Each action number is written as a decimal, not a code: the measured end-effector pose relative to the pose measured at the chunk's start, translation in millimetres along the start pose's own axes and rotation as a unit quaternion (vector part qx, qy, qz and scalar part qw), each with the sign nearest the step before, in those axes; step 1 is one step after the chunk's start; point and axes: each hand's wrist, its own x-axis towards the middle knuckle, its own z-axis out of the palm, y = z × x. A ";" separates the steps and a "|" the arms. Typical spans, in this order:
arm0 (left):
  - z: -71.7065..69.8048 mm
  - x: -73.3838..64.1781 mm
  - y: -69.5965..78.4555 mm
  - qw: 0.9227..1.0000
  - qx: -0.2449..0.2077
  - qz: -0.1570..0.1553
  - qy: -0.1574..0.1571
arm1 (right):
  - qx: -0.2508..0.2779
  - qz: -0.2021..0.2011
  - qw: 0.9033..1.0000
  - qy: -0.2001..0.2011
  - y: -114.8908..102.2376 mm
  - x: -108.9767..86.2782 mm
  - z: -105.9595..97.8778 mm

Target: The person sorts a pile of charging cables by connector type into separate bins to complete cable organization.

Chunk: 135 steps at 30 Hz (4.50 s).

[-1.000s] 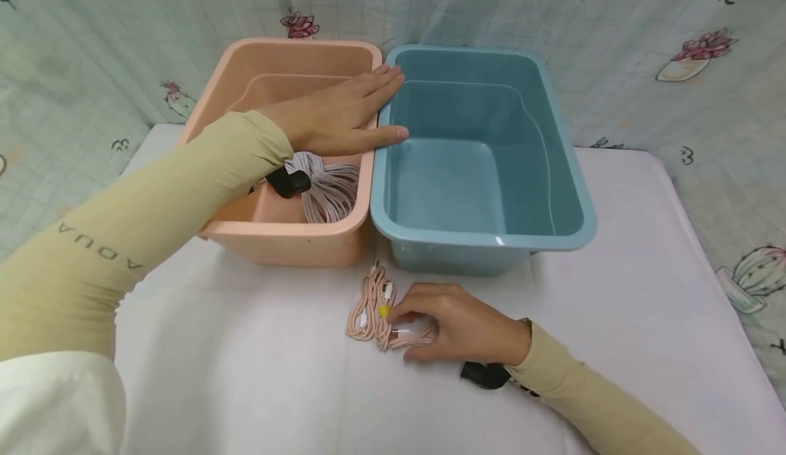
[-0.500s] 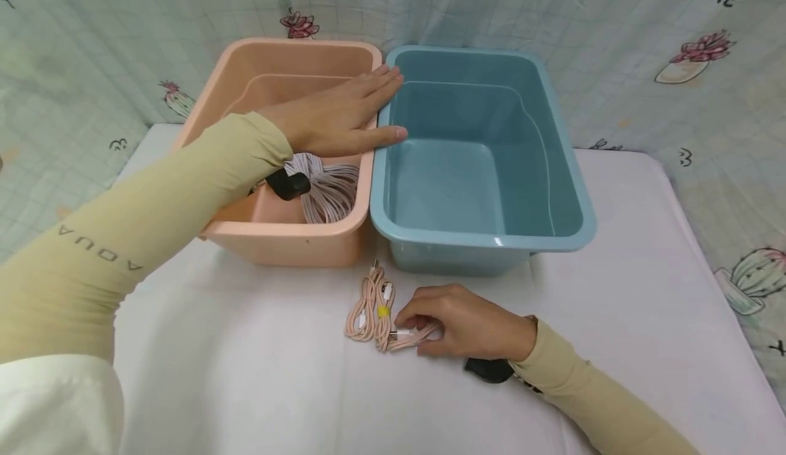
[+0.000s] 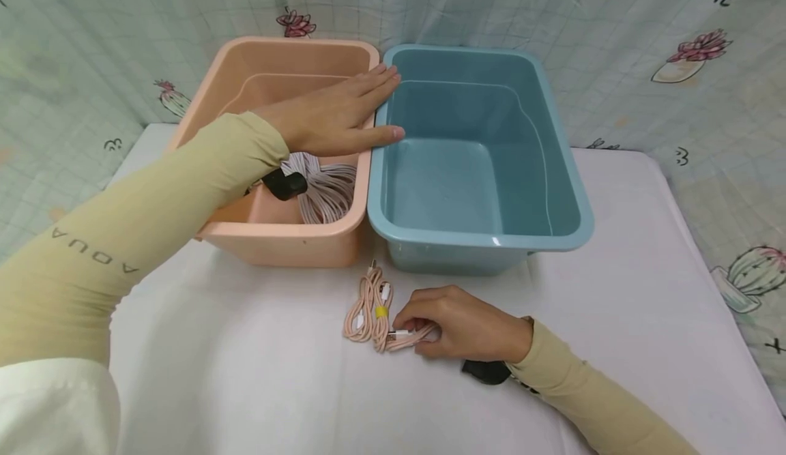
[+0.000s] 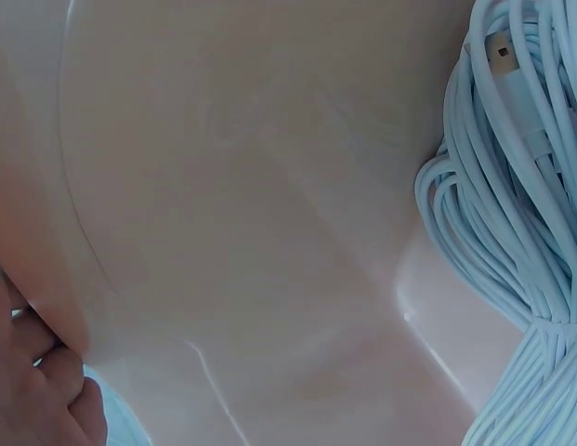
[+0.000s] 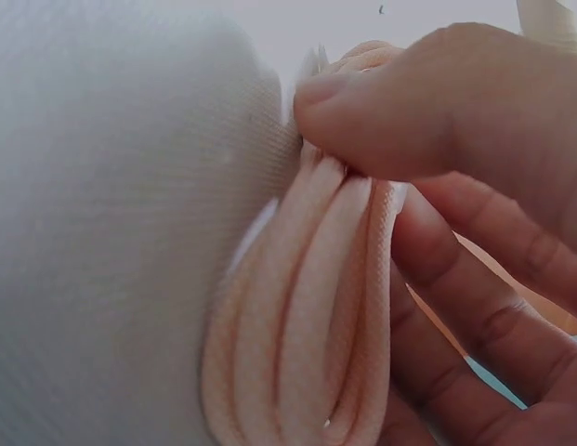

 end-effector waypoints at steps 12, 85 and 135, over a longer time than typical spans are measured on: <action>-0.4 -0.4 0.6 1.000 -0.002 0.002 0.002 | -0.009 0.000 1.000 0.008 -0.5 0.7 0.5; -0.5 -0.2 0.9 1.000 0.004 0.017 0.000 | 0.016 -0.156 0.978 0.136 -74.2 18.3 -79.4; 2.9 -0.7 -0.4 1.000 0.002 0.019 -0.007 | -0.127 0.010 0.981 0.146 -79.1 52.8 -174.8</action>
